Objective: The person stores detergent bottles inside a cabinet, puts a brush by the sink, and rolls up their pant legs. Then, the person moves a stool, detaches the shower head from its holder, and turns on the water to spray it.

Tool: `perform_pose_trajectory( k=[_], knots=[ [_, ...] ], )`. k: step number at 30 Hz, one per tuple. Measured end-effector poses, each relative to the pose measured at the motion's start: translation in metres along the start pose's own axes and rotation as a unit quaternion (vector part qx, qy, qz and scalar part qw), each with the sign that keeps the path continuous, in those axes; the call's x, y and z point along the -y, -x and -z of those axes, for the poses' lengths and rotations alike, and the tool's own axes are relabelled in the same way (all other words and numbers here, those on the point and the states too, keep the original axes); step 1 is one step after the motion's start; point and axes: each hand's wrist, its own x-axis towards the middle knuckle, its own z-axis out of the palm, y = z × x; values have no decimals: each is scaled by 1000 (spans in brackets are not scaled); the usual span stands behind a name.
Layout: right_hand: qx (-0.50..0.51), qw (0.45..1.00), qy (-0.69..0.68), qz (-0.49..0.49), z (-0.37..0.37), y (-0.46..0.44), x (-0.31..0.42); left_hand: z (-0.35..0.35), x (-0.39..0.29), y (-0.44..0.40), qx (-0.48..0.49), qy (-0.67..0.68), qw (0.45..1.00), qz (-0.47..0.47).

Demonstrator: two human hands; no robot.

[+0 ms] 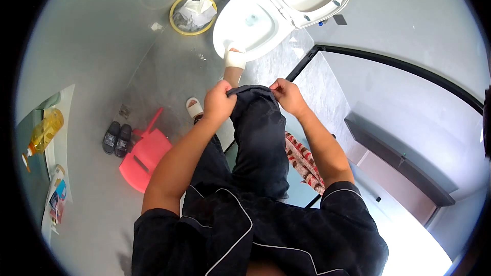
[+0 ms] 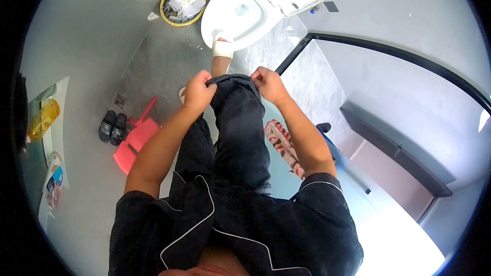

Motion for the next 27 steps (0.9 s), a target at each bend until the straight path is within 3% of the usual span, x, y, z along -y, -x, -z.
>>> perform_pose_trajectory(
  k=[1, 2, 4, 6, 8, 10, 11, 12, 13, 15, 17, 18, 20, 21, 24, 25, 26, 27],
  knots=[
    [-88, 989, 88, 79, -3, 13, 19, -7, -4, 9, -83, -30, 990, -114],
    [-91, 989, 89, 79, -3, 30, 26, -4, -7, 18, -82, -29, 989, -117],
    [-267, 939, 129, 172, -3, 64, 31, 8, -14, 41, -65, -81, 932, -347],
    [-267, 948, 104, 136, -1, 102, 26, 22, -17, 74, -37, -52, 930, -361],
    [-159, 973, 83, 147, -6, 128, 37, 27, -17, 93, -10, -28, 925, -379],
    [-155, 974, 91, 135, -17, 134, 36, 21, -11, 103, 34, 25, 972, -233],
    [-179, 981, -58, 39, -20, 135, 30, 19, -7, 102, 57, 52, 981, -179],
    [-198, 957, -205, -54, -20, 133, 25, 15, -5, 101, 57, 49, 980, -186],
    [-201, 942, -268, -30, -18, 133, 19, 11, -4, 99, 38, 90, 977, -187],
    [-193, 953, -235, -18, -14, 146, 17, 19, -14, 103, 19, 128, 973, -193],
    [-154, 968, -196, 40, -8, 170, 18, 36, -21, 118, 123, 86, 960, -237],
    [-158, 966, -198, 46, -3, 184, 20, 41, -22, 128, 122, 81, 959, -243],
    [-4, 937, -341, -74, 4, 207, 21, 50, -22, 151, 194, 17, 932, -306],
    [-6, 930, -364, -44, 3, 204, 10, 49, -11, 150, 185, 30, 945, -268],
    [-2, 947, -306, -98, 2, 189, -13, 47, 19, 134, 152, -19, 963, -221],
    [-25, 966, -242, -89, -8, 180, -34, 49, 26, 134, 139, -55, 978, -143],
    [-29, 965, -245, -82, -12, 176, -34, 51, 38, 137, 136, -61, 978, -149],
    [-44, 990, -85, -99, -17, 174, -30, 52, 56, 143, 141, -180, 970, -84]
  ],
)
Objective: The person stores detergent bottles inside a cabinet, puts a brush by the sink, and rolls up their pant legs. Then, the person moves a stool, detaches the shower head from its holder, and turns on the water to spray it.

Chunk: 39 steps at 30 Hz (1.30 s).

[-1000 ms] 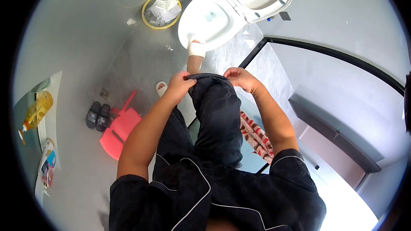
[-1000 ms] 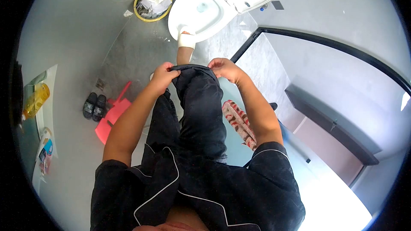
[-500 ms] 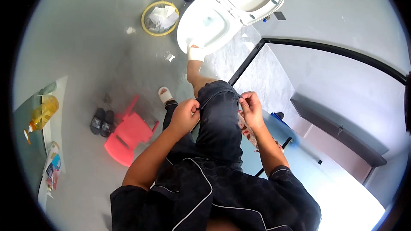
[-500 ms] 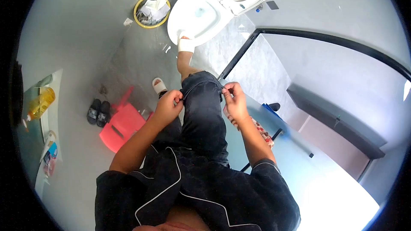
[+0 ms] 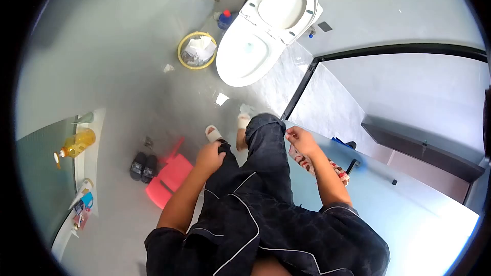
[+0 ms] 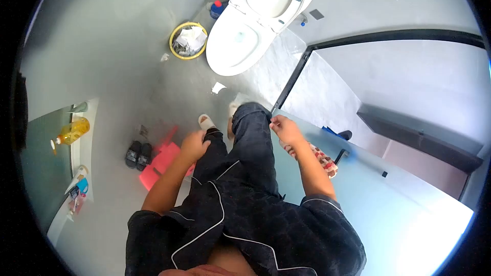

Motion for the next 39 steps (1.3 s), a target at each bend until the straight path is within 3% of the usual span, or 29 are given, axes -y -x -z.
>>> perform_pose_trajectory(
  k=[1, 3, 6, 7, 8, 10, 15, 18, 25, 27, 28, 30, 31, 33, 36, 39],
  knots=[
    [-32, 986, 161, -6, -5, -3, 1, -9, 17, 9, 25, -105, 991, 81],
    [-1, 996, 86, -3, -26, -20, -21, -35, 55, 28, 141, -137, 960, 200],
    [79, 995, 53, 20, -75, -42, -23, -85, 107, 60, 161, -181, 949, 202],
    [84, 987, 83, 110, -97, -50, -27, -92, 108, 65, 163, -175, 941, 237],
    [145, 968, 109, 172, -122, -63, -35, -94, 105, 67, 169, -169, 932, 274],
    [267, 951, 70, 136, -155, -62, -18, -88, 84, 60, 170, -136, 933, 286],
    [356, 876, 129, 300, -234, -49, -33, -81, 31, 40, 116, -114, 954, 250],
    [368, 876, 187, 250, -211, -39, -15, -65, -4, 30, 129, -79, 966, 210],
    [363, 874, 73, 314, -129, -66, -1, -19, -76, 8, 127, 0, 976, 177],
    [481, 832, -21, 275, -98, -79, 10, 17, -109, -3, 206, 66, 962, 168],
    [524, 809, -31, 264, -80, -89, 16, 37, -116, -8, 122, 77, 973, 178],
    [560, 802, -193, 79, -45, -107, 12, 70, -104, -27, -24, 90, 972, 217],
    [524, 819, -229, 55, -36, -122, 2, 86, -92, -41, -90, 92, 961, 245],
    [447, 846, -289, 5, -23, -142, -7, 97, -36, -75, -147, 61, 967, 198],
    [348, 880, -320, -40, -27, -168, -15, 94, -15, -123, -132, 107, 964, 204],
    [246, 910, -330, -46, -59, -200, -32, 69, -5, -173, -83, 192, 933, 292]
  ],
)
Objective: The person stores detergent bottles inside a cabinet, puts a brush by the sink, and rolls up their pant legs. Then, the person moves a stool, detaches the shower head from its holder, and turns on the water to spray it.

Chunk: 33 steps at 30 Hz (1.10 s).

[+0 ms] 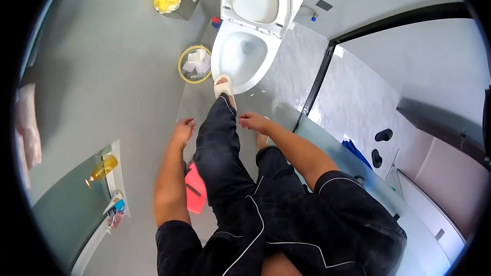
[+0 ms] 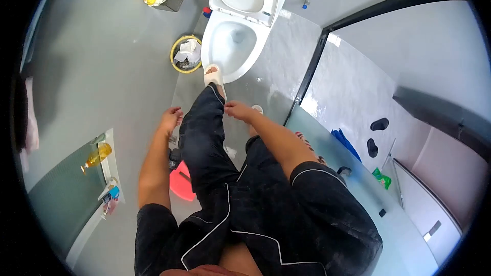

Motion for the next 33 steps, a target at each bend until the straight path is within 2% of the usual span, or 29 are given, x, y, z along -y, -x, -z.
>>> perform_pose_trajectory(
  k=[2, 4, 5, 7, 8, 9, 10, 11, 12, 14, 16, 18, 20, 21, 23, 24, 26, 27, 29, 31, 33],
  knots=[
    [-38, 999, -7, 24, -1, -38, -17, -25, -1, -32, 20, -36, 999, 17],
    [-134, 981, 138, 34, -3, -74, -33, -46, -4, -57, 37, -51, 998, 30],
    [-133, 982, 132, 21, -5, -84, -37, -57, -2, -66, 47, -56, 997, 34],
    [-192, 963, 185, 45, -9, -102, -36, -74, -1, -85, 60, -71, 995, 44],
    [-189, 964, 183, 36, -13, -119, -45, -80, 1, -95, 67, -84, 993, 40],
    [-231, 963, 126, 51, -17, -137, -56, -88, 16, -111, 69, -83, 993, 48],
    [-273, 958, 68, 64, -20, -153, -68, -98, 31, -126, 57, -66, 996, -14],
    [-216, 975, -36, 39, -19, -161, -70, -106, 44, -138, 43, -48, 995, -77],
    [-215, 975, -36, 31, -15, -160, -64, -114, 42, -140, 45, -47, 995, -70],
    [-140, 984, 98, 48, -6, -154, -50, -128, 30, -139, 105, 127, 986, -20],
    [-118, 985, 117, 55, 4, -154, -44, -125, -1, -128, 142, 82, 986, -7],
    [-96, 984, 135, 58, 11, -152, -43, -123, 6, -137, 180, 38, 983, 10],
    [-88, 994, 5, 67, 16, -149, -39, -116, 17, -149, 195, -9, 980, -25],
    [-89, 994, 7, 68, 18, -144, -27, -114, 14, -148, 195, -8, 980, -26],
    [-95, 984, 130, 81, 18, -131, -17, -107, 15, -138, -17, -177, 978, -106],
    [-95, 984, 129, 81, 17, -127, -17, -104, 17, -133, -18, -178, 978, -106],
    [-199, 899, 344, 184, 13, -116, -20, -101, 23, -119, -215, -273, 926, -145],
    [-202, 899, 343, 183, 8, -104, -15, -103, 33, -112, -240, -245, 909, -234],
    [-237, 855, 366, 280, -6, -75, -12, -102, 57, -85, -253, -250, 902, -246],
    [-240, 865, 363, 250, -22, -47, -32, -102, 93, -88, -271, -253, 894, -253],
    [-247, 873, 358, 220, -38, -38, -50, -105, 111, -74, -228, -217, 915, -252]
  ],
)
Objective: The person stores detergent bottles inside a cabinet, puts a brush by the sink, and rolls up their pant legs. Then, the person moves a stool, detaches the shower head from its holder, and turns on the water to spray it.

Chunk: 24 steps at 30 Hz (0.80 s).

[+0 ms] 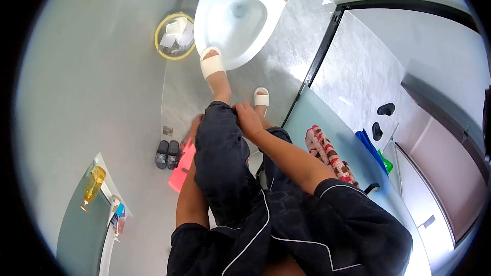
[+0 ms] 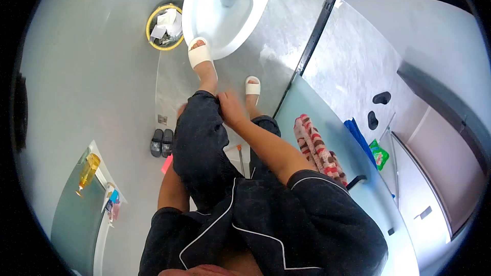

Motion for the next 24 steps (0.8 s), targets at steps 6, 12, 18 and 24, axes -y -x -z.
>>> perform_pose_trajectory(
  k=[6, 12, 18, 24],
  knots=[
    [20, 983, -105, -146, -38, 9, -15, 12, -17, 45, 119, 165, 979, 25],
    [22, 974, -80, -210, -3, 37, 17, 44, -32, 51, 239, 435, 858, 129],
    [222, 566, -742, -282, 31, -20, -35, 74, -35, 1, 307, 694, 603, 244],
    [273, 730, -529, -335, 39, -80, -41, 61, -41, -51, 369, 538, 676, 341]
  ],
)
